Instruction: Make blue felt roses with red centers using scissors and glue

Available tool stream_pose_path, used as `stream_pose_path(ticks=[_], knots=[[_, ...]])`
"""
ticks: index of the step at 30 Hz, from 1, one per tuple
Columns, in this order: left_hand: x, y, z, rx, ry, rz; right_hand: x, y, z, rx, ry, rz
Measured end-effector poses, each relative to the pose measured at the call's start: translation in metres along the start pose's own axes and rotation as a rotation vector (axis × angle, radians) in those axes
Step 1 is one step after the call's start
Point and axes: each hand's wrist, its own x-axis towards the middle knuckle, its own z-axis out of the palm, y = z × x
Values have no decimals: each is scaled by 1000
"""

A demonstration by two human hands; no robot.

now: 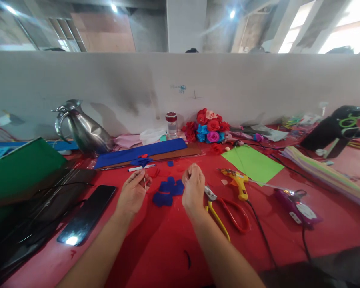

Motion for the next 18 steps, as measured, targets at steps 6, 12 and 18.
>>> stream_pose_path(ticks=[6, 12, 18], knots=[[-2, -2, 2, 6, -10, 7, -6, 10, 1, -161, -220, 53], [-10, -7, 6, 125, -102, 118, -5, 16, -1, -131, -176, 67], [-13, -6, 11, 171, -159, 190, -7, 15, 2, -108, -144, 94]])
